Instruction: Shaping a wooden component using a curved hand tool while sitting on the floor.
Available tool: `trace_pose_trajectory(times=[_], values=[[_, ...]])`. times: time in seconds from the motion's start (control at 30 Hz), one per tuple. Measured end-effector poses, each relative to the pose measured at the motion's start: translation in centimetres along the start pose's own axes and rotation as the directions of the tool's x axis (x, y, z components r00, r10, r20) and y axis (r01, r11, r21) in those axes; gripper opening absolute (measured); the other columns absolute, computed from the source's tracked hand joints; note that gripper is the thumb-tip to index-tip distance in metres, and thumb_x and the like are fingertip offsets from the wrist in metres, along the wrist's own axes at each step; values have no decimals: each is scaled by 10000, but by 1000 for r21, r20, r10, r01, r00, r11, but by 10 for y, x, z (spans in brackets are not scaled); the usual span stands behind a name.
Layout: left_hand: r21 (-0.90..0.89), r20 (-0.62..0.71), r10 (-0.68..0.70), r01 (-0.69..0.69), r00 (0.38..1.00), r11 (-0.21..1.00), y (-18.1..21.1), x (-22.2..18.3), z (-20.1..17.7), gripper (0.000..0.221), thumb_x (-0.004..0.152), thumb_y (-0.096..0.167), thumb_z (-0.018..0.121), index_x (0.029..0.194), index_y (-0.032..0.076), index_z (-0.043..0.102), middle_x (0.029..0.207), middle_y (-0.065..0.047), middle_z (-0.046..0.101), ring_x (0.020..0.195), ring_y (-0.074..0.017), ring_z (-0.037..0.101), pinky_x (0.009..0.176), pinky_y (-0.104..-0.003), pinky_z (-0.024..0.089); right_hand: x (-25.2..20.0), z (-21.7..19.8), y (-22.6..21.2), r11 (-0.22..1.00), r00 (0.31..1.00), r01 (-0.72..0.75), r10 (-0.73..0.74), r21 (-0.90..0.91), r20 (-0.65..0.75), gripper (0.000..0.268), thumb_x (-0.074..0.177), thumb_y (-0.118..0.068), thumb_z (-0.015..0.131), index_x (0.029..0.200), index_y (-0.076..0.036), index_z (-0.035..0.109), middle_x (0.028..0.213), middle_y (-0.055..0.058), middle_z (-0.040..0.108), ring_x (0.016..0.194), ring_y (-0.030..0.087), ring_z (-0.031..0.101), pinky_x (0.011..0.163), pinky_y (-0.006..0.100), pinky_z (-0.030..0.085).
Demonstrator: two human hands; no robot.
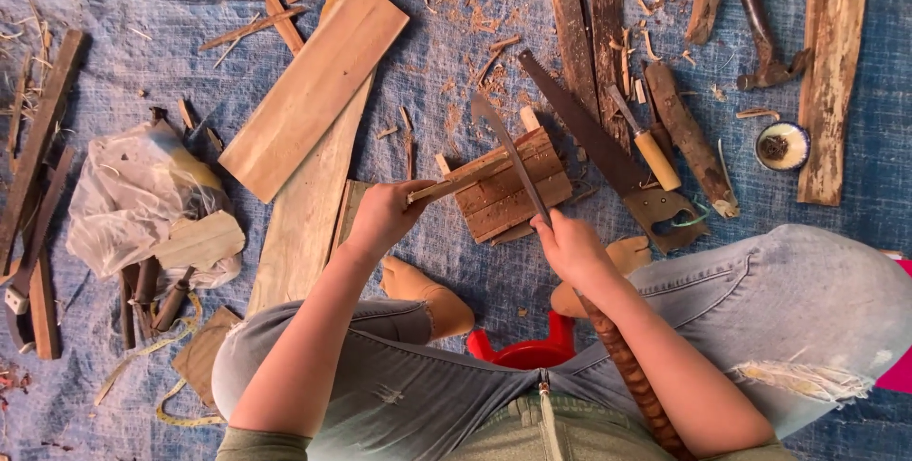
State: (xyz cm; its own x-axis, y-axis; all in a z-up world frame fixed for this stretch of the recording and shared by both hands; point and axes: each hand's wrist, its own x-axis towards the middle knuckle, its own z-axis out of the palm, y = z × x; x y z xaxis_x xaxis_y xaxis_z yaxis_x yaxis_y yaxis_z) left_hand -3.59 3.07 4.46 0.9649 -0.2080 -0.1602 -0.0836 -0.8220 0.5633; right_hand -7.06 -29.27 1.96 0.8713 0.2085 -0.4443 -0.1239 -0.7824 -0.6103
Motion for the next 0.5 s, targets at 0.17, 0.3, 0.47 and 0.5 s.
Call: trace_pose_trajectory(times=[0.17,0.3,0.47,0.5], values=[[-14,-8,-22,22,1000,1000,-5,9,6,240,936,243,715,1161,277,792,805,-87,783,698,-397,717,673,-471,596,-8,-24,-30,994,991,31,-44,-103,-129,496,1104,-441,402,888,-59,632,628,163,684,613,334,709,527,398,534],[-7,-2,-24,24,1000,1000,-2,15,1,228,906,285,748,1126,250,796,761,-139,760,706,-427,710,654,-503,583,22,7,-8,988,981,-153,156,-36,111,487,1112,-270,399,1396,104,528,1046,249,745,881,314,753,678,377,619],[-48,4,-77,77,997,996,-3,18,0,264,901,300,764,1146,212,809,697,-144,740,620,-375,694,653,-429,581,9,-8,-19,978,990,-123,109,169,86,308,1037,-275,492,1014,-26,671,540,122,662,380,238,647,364,312,518],[-90,-3,-92,92,996,992,-3,20,-2,268,896,291,771,1147,208,814,694,-138,739,601,-364,687,654,-414,579,6,-14,-24,965,992,-118,106,236,61,288,1034,-257,507,1021,-29,683,523,126,650,373,246,642,353,316,512]])
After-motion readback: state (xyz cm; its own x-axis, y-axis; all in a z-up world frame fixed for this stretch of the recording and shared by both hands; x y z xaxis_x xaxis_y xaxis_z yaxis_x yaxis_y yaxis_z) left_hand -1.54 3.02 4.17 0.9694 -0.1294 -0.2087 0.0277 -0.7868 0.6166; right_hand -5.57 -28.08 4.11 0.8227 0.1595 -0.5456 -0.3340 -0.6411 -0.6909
